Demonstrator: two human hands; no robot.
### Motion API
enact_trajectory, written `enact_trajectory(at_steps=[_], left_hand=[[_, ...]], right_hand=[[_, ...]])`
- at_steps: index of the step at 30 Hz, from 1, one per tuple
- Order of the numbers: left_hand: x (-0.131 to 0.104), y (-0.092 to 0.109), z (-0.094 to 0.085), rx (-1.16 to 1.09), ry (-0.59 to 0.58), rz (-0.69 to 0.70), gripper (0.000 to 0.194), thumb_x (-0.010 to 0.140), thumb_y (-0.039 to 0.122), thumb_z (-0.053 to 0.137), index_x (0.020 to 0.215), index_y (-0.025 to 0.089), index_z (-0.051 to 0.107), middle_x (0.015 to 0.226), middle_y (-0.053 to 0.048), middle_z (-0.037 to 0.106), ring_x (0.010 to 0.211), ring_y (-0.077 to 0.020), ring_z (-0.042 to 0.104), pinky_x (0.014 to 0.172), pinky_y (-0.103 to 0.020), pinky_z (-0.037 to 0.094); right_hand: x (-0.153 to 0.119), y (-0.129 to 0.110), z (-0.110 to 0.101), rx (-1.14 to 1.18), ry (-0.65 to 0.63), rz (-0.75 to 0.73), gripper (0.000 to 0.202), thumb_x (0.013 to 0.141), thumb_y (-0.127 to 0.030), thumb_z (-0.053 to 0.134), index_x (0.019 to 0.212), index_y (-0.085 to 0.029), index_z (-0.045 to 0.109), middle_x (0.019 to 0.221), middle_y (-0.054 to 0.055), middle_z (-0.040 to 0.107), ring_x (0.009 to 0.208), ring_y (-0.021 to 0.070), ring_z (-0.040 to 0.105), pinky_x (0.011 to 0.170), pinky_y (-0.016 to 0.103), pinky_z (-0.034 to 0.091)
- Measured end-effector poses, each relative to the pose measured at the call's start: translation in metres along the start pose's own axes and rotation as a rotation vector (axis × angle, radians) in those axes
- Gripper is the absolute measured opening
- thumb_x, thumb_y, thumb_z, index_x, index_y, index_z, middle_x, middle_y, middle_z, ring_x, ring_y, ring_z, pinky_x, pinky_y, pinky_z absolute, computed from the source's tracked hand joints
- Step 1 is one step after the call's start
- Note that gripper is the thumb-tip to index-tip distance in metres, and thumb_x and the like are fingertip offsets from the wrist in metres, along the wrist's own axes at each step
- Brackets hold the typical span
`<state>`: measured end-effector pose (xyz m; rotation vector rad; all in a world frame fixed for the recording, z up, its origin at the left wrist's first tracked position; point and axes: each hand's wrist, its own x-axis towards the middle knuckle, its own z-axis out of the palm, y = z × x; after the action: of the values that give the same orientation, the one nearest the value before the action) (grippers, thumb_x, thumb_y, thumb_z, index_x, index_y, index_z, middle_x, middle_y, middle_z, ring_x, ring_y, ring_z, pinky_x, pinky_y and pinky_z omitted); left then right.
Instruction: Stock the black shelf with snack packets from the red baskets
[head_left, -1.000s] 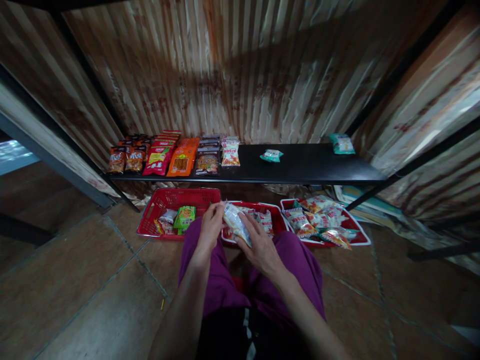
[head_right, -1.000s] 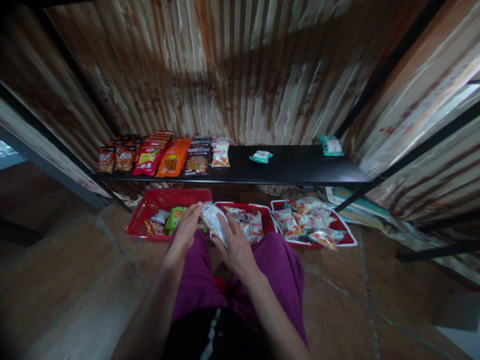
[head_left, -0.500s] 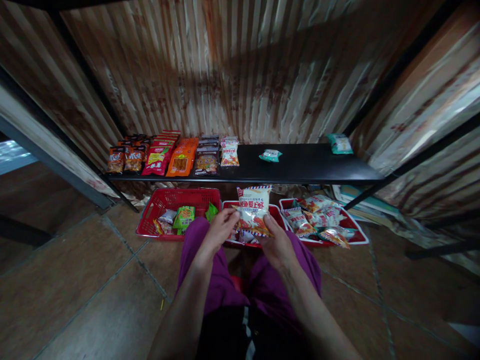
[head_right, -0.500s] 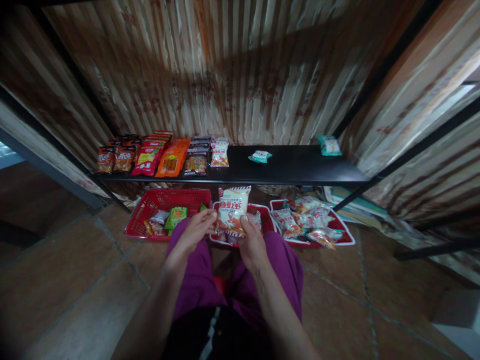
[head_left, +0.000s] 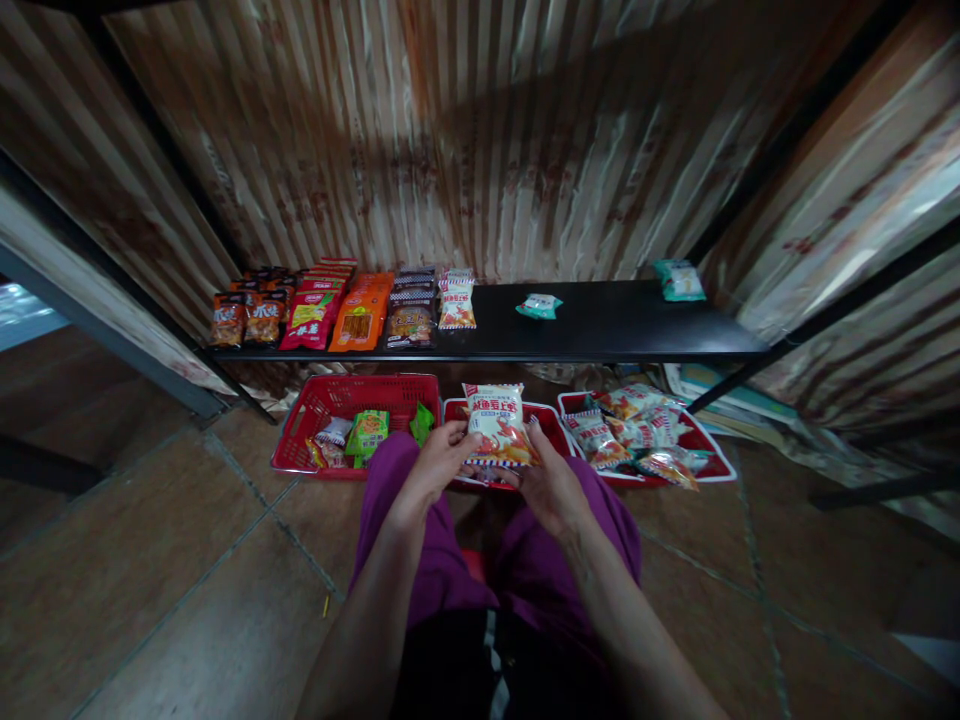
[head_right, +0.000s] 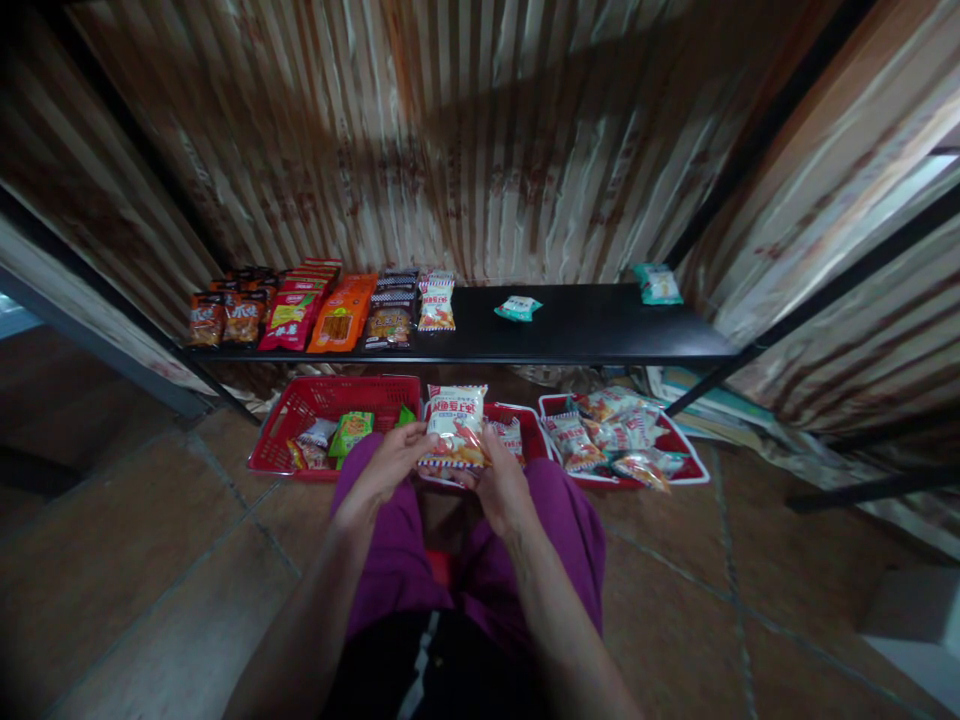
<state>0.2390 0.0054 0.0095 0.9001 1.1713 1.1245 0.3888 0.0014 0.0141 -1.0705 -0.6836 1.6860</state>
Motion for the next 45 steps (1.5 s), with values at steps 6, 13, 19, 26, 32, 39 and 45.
enact_trajectory(at_steps=[6, 13, 19, 26, 32, 39, 45], left_hand=[[0.002, -0.005, 0.001, -0.024, -0.004, 0.015, 0.029, 0.067, 0.034, 0.07, 0.091, 0.018, 0.063, 0.086, -0.007, 0.07, 0.069, -0.0166, 0.064, 0.054, -0.024, 0.048], [0.011, -0.02, -0.002, -0.003, 0.021, 0.019, 0.033, 0.065, 0.029, 0.071, 0.094, 0.016, 0.063, 0.08, -0.004, 0.068, 0.069, -0.0141, 0.062, 0.06, -0.023, 0.047], [0.025, -0.037, -0.004, 0.082, 0.04, -0.017, 0.043, 0.069, 0.032, 0.067, 0.109, 0.017, 0.06, 0.087, -0.004, 0.067, 0.071, -0.0135, 0.062, 0.06, -0.022, 0.047], [0.043, -0.059, -0.005, 0.197, 0.113, 0.003, 0.04, 0.074, 0.029, 0.062, 0.111, 0.017, 0.059, 0.099, -0.007, 0.07, 0.093, -0.0191, 0.064, 0.08, -0.028, 0.049], [0.079, -0.041, 0.004, 0.251, 0.199, 0.092, 0.039, 0.075, 0.018, 0.053, 0.115, 0.018, 0.056, 0.105, -0.007, 0.068, 0.092, -0.0174, 0.064, 0.083, -0.03, 0.05], [0.155, -0.015, 0.01, 0.416, 0.405, 0.308, 0.044, 0.076, 0.017, 0.053, 0.12, 0.018, 0.054, 0.118, -0.01, 0.062, 0.109, -0.02, 0.058, 0.095, -0.035, 0.045], [0.219, 0.0, 0.006, 0.516, 0.44, 0.402, 0.06, 0.078, 0.012, 0.049, 0.137, 0.016, 0.038, 0.127, -0.013, 0.054, 0.115, -0.0195, 0.054, 0.098, -0.033, 0.043]], right_hand=[[0.0, 0.004, -0.001, -0.012, -0.03, -0.082, 0.042, 0.064, -0.038, 0.077, 0.102, -0.024, 0.064, 0.104, 0.004, 0.07, 0.084, 0.0199, 0.067, 0.067, 0.032, 0.056], [0.014, 0.019, -0.013, 0.021, 0.025, -0.025, 0.039, 0.063, -0.03, 0.078, 0.1, -0.027, 0.067, 0.094, 0.0, 0.072, 0.08, 0.0174, 0.067, 0.067, 0.029, 0.055], [0.029, 0.028, -0.022, 0.033, 0.106, 0.042, 0.052, 0.059, -0.028, 0.08, 0.109, -0.027, 0.064, 0.095, 0.0, 0.072, 0.08, 0.0175, 0.067, 0.068, 0.028, 0.054], [0.059, 0.042, -0.037, -0.043, 0.139, 0.023, 0.061, 0.054, -0.037, 0.083, 0.111, -0.022, 0.065, 0.095, 0.004, 0.073, 0.09, 0.0228, 0.066, 0.081, 0.034, 0.051], [0.113, 0.021, -0.034, -0.248, -0.002, -0.144, 0.056, 0.06, -0.039, 0.078, 0.111, -0.02, 0.064, 0.106, 0.007, 0.07, 0.1, 0.028, 0.063, 0.086, 0.04, 0.049], [0.193, -0.023, -0.007, -0.416, -0.044, -0.349, 0.053, 0.064, -0.036, 0.071, 0.114, -0.019, 0.06, 0.109, 0.009, 0.069, 0.097, 0.0266, 0.064, 0.09, 0.042, 0.047], [0.263, -0.039, 0.009, -0.583, -0.008, -0.456, 0.054, 0.064, -0.038, 0.064, 0.115, -0.018, 0.06, 0.102, 0.007, 0.071, 0.093, 0.0255, 0.065, 0.084, 0.039, 0.05]])
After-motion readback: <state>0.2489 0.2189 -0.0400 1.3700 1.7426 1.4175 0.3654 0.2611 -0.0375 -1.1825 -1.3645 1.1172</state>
